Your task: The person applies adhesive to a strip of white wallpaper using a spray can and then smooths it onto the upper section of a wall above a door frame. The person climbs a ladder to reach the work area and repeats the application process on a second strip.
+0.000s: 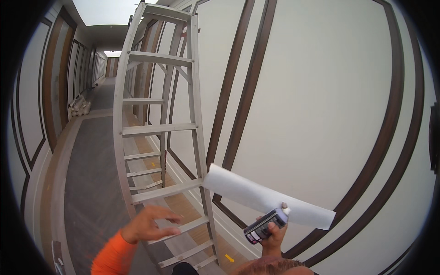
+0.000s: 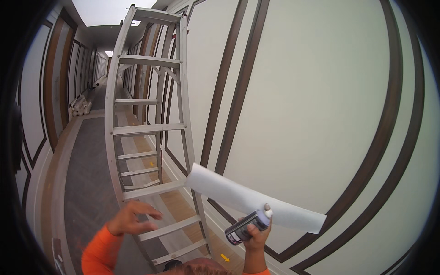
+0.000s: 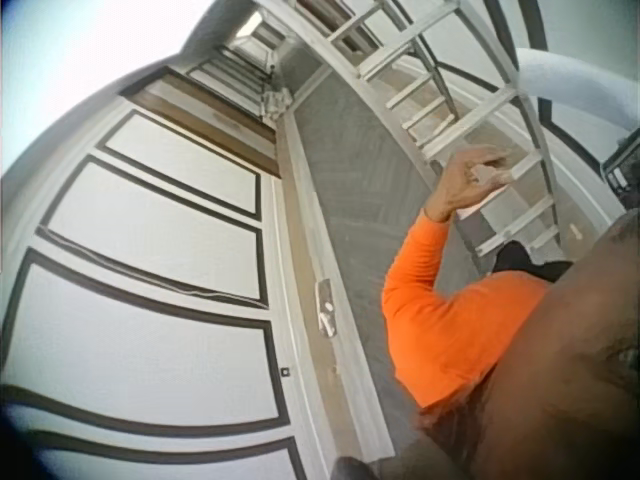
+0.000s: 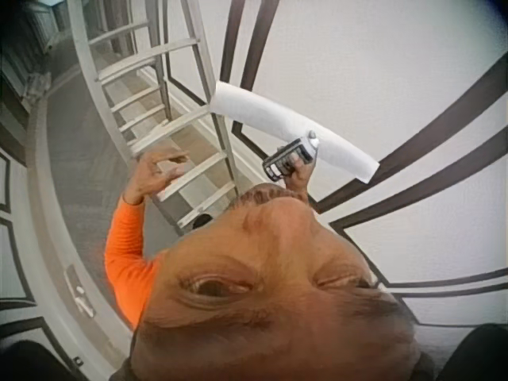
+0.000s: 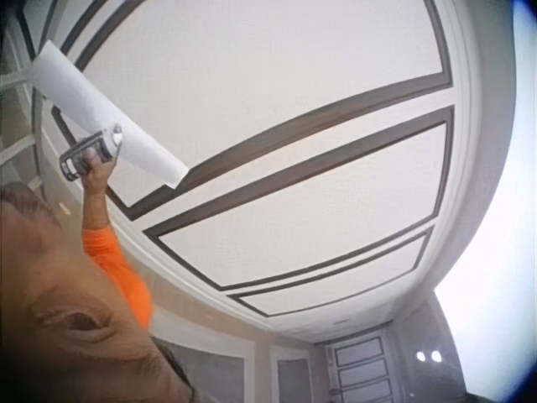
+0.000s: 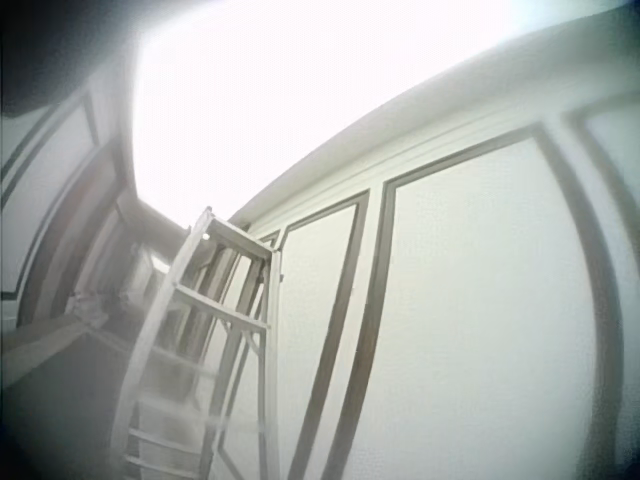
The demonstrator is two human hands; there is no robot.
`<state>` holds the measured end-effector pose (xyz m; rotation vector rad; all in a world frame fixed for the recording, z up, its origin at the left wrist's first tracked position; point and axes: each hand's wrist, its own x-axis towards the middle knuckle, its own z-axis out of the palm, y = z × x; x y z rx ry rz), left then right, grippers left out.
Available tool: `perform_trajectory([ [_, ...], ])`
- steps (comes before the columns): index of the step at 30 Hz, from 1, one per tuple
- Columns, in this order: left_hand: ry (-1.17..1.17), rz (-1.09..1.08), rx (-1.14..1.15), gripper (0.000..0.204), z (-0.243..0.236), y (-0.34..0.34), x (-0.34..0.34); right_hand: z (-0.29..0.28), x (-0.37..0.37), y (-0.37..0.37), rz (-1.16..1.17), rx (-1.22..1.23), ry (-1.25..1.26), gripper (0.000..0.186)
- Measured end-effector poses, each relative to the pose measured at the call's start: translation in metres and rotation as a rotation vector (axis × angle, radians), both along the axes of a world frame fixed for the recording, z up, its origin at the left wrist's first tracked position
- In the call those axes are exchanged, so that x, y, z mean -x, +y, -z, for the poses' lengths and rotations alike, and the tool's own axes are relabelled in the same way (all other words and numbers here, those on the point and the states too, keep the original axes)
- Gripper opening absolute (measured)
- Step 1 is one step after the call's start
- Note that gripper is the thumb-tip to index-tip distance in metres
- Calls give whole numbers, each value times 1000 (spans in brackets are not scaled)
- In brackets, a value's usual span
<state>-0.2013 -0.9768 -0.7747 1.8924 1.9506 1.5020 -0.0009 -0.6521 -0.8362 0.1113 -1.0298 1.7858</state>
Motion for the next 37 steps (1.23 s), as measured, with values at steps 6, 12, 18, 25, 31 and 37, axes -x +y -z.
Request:
perform_trajectory([
  [6,-641,-100,152,64,102,74,-99,-16,-14,-2,-294,117,-128,96],
  [12,-789,-73,-214,69,57,140,-147,-42,-29,37,-497,-37,-282,103],
  [18,-1132,-240,-249,49,79,206,-164,-1,-1,117,-816,-159,-448,101],
  [25,-1132,-556,-479,37,123,248,-157,44,53,185,-1141,-630,-689,97],
  [31,-927,-1074,-630,37,129,171,-170,1,124,207,-1191,-732,-420,95],
  [37,-825,-1607,-759,49,149,56,-217,-14,217,159,-747,-334,-536,94],
])
